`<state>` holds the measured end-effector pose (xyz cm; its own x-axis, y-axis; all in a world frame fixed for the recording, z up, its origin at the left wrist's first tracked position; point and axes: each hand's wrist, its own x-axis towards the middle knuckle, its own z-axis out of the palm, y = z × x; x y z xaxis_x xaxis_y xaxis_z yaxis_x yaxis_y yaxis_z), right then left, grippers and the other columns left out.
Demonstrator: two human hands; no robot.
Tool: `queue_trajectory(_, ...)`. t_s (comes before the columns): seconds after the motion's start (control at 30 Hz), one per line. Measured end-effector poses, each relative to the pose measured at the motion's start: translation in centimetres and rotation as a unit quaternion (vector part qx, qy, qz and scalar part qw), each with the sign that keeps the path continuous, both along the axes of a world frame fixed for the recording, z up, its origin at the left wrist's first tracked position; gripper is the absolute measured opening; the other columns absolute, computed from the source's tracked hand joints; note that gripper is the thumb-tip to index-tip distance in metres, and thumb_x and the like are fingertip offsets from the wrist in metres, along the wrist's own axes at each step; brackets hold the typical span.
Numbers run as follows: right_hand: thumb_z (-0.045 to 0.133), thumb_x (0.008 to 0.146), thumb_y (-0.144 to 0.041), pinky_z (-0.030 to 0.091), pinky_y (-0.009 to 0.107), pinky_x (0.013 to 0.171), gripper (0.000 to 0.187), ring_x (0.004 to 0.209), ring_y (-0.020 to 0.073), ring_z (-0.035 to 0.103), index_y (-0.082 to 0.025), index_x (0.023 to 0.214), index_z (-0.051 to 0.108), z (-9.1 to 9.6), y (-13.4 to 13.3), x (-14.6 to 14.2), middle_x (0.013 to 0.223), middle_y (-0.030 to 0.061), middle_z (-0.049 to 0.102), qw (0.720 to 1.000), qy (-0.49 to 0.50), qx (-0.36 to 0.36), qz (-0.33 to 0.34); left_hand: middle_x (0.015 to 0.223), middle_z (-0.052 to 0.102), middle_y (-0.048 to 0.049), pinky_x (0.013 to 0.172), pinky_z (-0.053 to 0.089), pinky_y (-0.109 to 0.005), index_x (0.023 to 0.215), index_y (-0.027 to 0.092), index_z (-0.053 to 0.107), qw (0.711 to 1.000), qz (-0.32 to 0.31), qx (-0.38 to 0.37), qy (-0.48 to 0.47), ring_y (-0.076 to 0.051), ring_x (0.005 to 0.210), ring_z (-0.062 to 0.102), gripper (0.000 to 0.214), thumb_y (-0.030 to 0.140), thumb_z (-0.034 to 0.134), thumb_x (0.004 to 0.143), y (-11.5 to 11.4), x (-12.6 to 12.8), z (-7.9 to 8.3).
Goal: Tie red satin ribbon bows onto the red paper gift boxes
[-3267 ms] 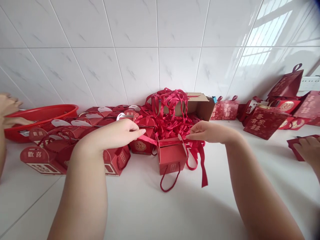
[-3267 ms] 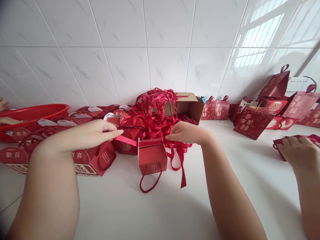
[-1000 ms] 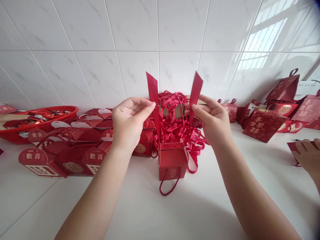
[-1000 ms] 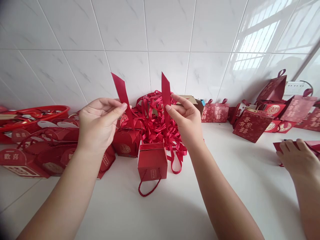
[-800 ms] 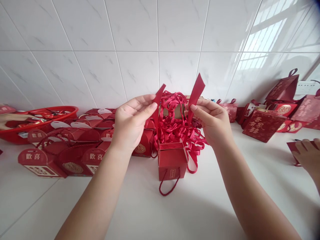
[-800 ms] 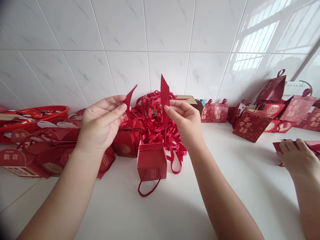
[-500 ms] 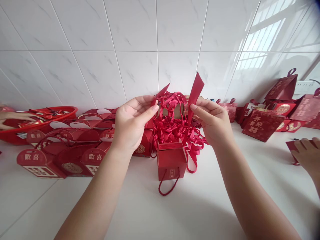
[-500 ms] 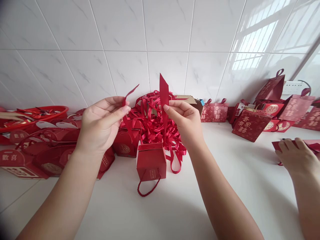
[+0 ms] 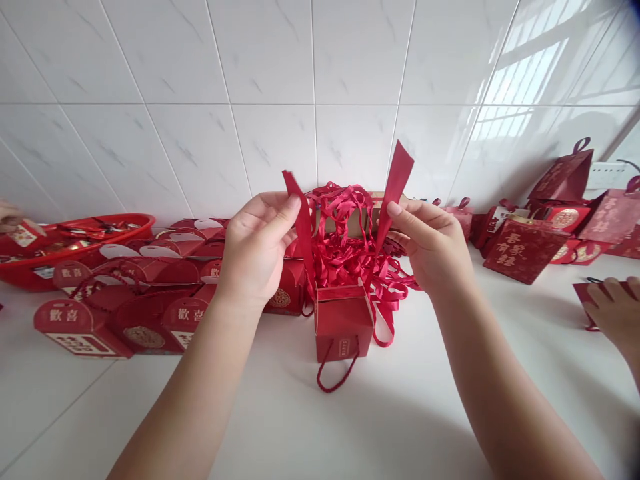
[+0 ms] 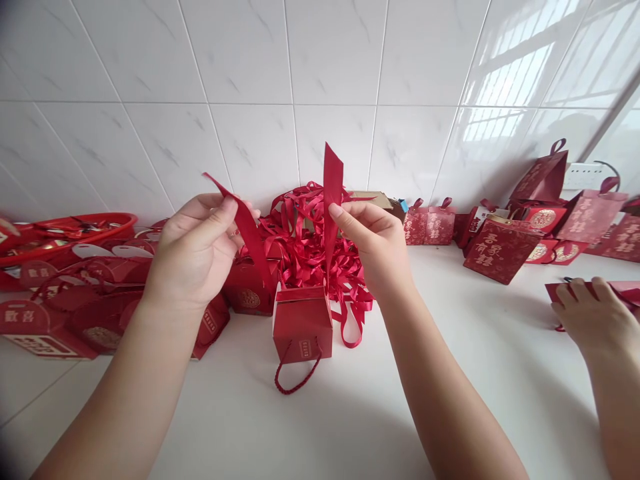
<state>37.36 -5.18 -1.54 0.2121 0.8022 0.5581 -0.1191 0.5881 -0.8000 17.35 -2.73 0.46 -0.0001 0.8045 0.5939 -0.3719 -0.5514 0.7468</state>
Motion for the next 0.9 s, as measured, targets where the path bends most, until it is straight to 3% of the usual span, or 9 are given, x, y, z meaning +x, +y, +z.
queue_trajectory(0.17,0.075,0.072,-0.037,0.05,0.024,0.065,0.018,0.071,0.0113,0.06,-0.021,0.073,0.067,-0.1,0.2,0.0,0.074,-0.0014,0.062,1.0,0.001,-0.001,0.012,0.067,0.064,0.0025,0.065,0.052,-0.025,0.076,0.018,0.062,1.0,0.017,-0.016,0.005,-0.015,0.075,0.067,0.02,0.031,0.076,0.07,-0.1,-0.1,0.1)
queue_trajectory(0.4,0.074,0.074,-0.034,0.05,0.024,0.062,0.018,0.067,0.0108,0.06,-0.02,0.07,0.064,-0.1,0.2,0.0,0.072,-0.0012,0.061,0.999,0.002,0.003,0.034,0.072,0.067,0.0018,0.07,0.054,-0.028,0.079,0.02,0.058,1.0,0.0,0.0,0.027,-0.016,0.077,0.069,0.02,0.033,0.073,0.075,-0.9,-0.1,0.4)
queue_trajectory(0.57,0.072,0.077,-0.03,0.044,0.02,0.05,0.014,0.054,0.0075,0.055,-0.018,0.082,0.065,-0.1,-0.3,-0.5,0.068,-0.0013,0.061,0.994,-0.05,-0.039,0.094,0.062,0.064,0.0044,0.067,0.053,-0.025,0.082,0.019,0.056,0.992,-0.039,0.003,0.119,-0.011,0.061,0.065,0.023,0.029,0.075,0.074,-1.6,0.2,0.2)
queue_trajectory(0.67,0.07,0.079,-0.031,0.04,0.02,0.049,0.019,0.053,0.006,0.051,-0.018,0.092,0.068,-0.2,-0.8,-0.9,0.07,-0.0008,0.061,0.988,-0.101,-0.057,0.107,0.061,0.066,0.0042,0.064,0.052,-0.025,0.087,0.02,0.049,0.984,-0.019,-0.022,0.176,-0.012,0.061,0.065,0.032,0.027,0.076,0.072,-1.9,0.5,0.0)
queue_trajectory(0.77,0.071,0.078,-0.032,0.041,0.02,0.053,0.017,0.06,0.007,0.051,-0.019,0.09,0.069,-0.1,-1.3,-1.3,0.072,-0.0014,0.059,0.981,-0.113,-0.06,0.144,0.063,0.068,0.0039,0.064,0.053,-0.027,0.094,0.022,0.045,0.976,0.018,-0.037,0.214,-0.015,0.063,0.067,0.04,0.03,0.077,0.072,-1.8,0.7,-0.3)
queue_trajectory(0.9,0.069,0.081,-0.036,0.038,0.019,0.05,0.017,0.056,0.0059,0.047,-0.019,0.082,0.068,-0.2,-1.4,-2.0,0.067,-0.0029,0.055,0.975,-0.119,-0.037,0.182,0.068,0.069,0.0031,0.065,0.053,-0.028,0.101,0.023,0.048,0.971,0.009,-0.035,0.236,-0.017,0.069,0.069,0.042,0.03,0.076,0.072,-1.7,0.9,-0.5)
